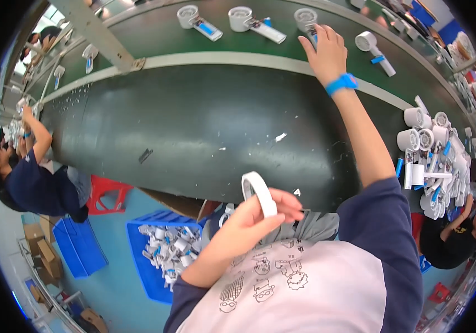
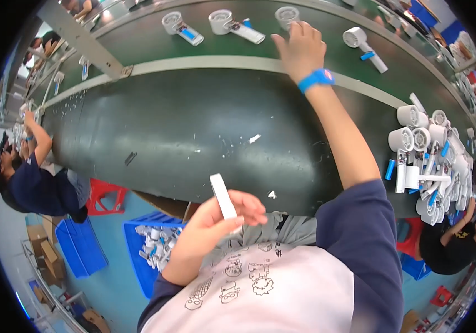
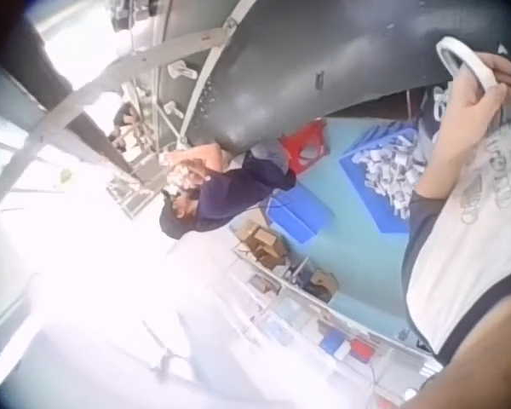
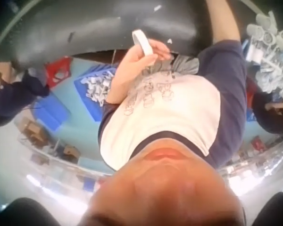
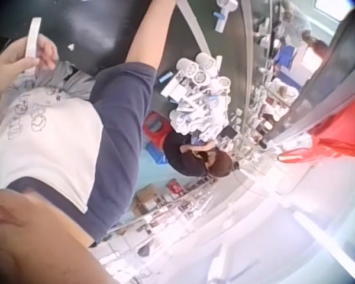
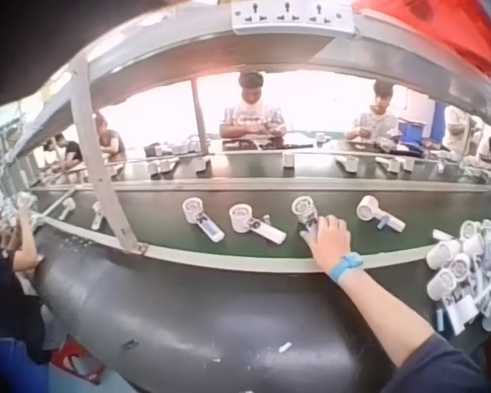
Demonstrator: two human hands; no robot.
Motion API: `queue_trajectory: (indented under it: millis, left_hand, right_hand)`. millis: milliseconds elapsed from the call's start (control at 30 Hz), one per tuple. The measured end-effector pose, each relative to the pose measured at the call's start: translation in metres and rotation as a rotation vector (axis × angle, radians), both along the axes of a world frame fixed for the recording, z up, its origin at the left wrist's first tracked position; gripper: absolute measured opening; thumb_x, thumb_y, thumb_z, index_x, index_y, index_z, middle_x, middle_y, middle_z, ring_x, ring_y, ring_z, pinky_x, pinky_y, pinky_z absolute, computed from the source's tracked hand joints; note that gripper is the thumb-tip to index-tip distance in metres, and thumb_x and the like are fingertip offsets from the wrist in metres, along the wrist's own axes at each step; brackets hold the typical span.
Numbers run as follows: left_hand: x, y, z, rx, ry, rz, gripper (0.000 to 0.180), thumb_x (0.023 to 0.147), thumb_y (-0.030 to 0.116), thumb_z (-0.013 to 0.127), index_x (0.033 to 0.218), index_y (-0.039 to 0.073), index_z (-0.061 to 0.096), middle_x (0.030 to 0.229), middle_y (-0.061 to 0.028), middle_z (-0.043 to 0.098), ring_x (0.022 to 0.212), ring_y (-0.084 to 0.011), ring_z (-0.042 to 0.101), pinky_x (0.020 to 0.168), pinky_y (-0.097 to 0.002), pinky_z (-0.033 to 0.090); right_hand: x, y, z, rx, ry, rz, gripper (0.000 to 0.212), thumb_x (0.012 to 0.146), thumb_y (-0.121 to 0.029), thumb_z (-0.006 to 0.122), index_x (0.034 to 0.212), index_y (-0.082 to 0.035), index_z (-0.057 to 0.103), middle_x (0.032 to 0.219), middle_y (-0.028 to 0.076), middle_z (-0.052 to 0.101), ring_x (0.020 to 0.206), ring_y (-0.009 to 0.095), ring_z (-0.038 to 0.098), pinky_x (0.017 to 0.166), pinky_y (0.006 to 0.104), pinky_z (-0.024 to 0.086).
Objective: The person assembles small portable fans by applying tape from a roll to the battery, pressing the battery into the fan casing, and placing the assembled fan units onto the conveyor belt.
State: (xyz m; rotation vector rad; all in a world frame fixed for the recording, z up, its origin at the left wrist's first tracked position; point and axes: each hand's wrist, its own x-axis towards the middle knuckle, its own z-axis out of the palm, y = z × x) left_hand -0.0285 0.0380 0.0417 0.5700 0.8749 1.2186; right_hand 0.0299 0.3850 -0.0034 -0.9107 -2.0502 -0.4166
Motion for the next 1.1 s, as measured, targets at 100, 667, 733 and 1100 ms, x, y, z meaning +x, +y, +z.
queue_trajectory:
  millis: [100, 667, 733, 1100]
  left_hand:
    - [-0.012, 0.011, -0.002, -0.013, -0.146, 0.009, 0.029, 0.088, 0.003, 0.049, 0.116, -0.004, 0.051, 0.116, -0.0159, 0.057, 0.104, -0.0262, 0.061, 0.091, -0.0351, 0.047]
    - [0.000, 0.020, 0.006, 0.792, 0.016, -0.573, 0.036, 0.091, 0.005, 0.046, 0.126, -0.003, 0.043, 0.111, -0.0131, 0.059, 0.104, -0.0263, 0.057, 0.095, -0.0363, 0.040]
    - [0.002, 0.011, 0.005, 0.298, -0.614, -0.460, 0.042, 0.093, 0.009, 0.046, 0.132, -0.003, 0.039, 0.105, -0.0135, 0.063, 0.101, -0.0238, 0.059, 0.093, -0.0339, 0.041]
    - [-0.003, -0.007, -0.020, 0.288, -0.210, -0.187, 0.006, 0.091, 0.003, 0.046, 0.096, 0.004, 0.049, 0.067, -0.0036, 0.057, 0.060, -0.0125, 0.050, 0.068, -0.0333, 0.038]
  right_hand:
    - [0.001, -0.120, 0.029, -0.987, 0.210, 0.987, 0.040, 0.097, -0.033, 0.046, 0.117, 0.000, 0.056, 0.096, 0.014, 0.063, 0.083, 0.021, 0.062, 0.075, 0.0339, 0.049]
    - [0.053, -0.223, 0.064, -1.963, 0.784, 0.930, 0.015, 0.098, -0.015, 0.039, 0.102, -0.003, 0.047, 0.046, -0.001, 0.043, 0.038, 0.004, 0.032, 0.039, 0.0220, 0.023]
    - [0.048, -0.220, 0.062, -1.911, 0.751, 0.943, 0.014, 0.098, -0.015, 0.039, 0.103, -0.003, 0.047, 0.047, -0.001, 0.044, 0.039, 0.004, 0.033, 0.040, 0.0218, 0.023]
    - [-0.122, -0.010, -0.009, -0.356, -0.017, 0.117, 0.058, 0.087, -0.036, 0.060, 0.125, 0.004, 0.042, 0.106, 0.021, 0.058, 0.102, 0.037, 0.054, 0.085, 0.0429, 0.046]
